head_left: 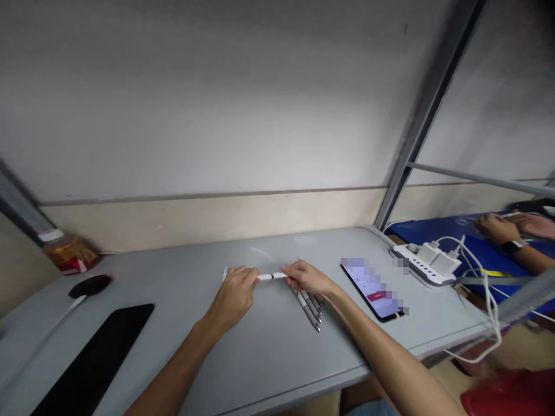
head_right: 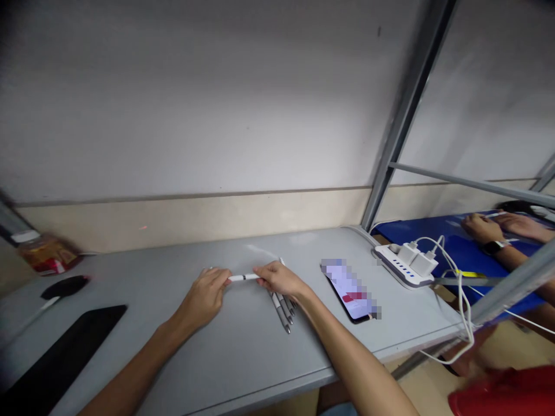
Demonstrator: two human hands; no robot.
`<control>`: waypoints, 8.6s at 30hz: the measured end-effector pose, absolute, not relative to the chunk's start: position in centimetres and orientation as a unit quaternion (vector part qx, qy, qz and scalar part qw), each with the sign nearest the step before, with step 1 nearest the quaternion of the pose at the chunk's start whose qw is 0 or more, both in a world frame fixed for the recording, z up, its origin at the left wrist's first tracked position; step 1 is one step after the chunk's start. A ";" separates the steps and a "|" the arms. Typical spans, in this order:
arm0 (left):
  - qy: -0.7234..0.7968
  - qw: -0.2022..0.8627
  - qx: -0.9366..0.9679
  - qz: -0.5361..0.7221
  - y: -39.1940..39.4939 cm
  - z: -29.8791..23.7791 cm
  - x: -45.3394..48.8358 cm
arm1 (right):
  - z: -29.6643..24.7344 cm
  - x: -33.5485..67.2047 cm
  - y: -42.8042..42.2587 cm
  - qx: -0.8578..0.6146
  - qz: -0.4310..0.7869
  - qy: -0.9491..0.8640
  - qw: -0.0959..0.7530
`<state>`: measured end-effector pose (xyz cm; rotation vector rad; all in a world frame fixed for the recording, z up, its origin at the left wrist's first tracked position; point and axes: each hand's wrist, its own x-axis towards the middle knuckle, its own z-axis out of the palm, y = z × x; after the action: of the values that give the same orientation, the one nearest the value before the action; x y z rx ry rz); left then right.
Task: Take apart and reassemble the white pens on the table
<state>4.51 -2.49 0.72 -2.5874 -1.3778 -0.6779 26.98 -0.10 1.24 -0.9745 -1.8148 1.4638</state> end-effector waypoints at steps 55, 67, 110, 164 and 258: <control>-0.491 -0.068 -0.835 -0.237 -2.3 -0.3 4.6 | -0.1 27.2 0.6 -0.371 0.126 -0.844 0.367; -0.484 -0.047 -0.828 -0.281 -2.0 -0.4 3.8 | 0.3 29.1 1.4 -0.439 0.057 -0.828 0.345; -0.457 -0.063 -0.847 -0.265 -3.1 0.4 4.7 | 1.3 27.8 -0.1 -0.362 0.418 -0.770 0.317; -0.469 -0.063 -0.839 -0.268 -2.3 0.3 4.1 | 1.4 27.2 -0.3 -0.375 0.260 -0.804 0.382; -0.688 0.053 -0.710 -0.143 -1.4 0.4 1.8 | 0.4 27.6 -0.4 -0.493 0.172 -0.828 0.205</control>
<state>1.79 -1.42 0.43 -2.1584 -2.0902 -0.4341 27.59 -0.38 0.41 -1.3738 -2.3069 0.4805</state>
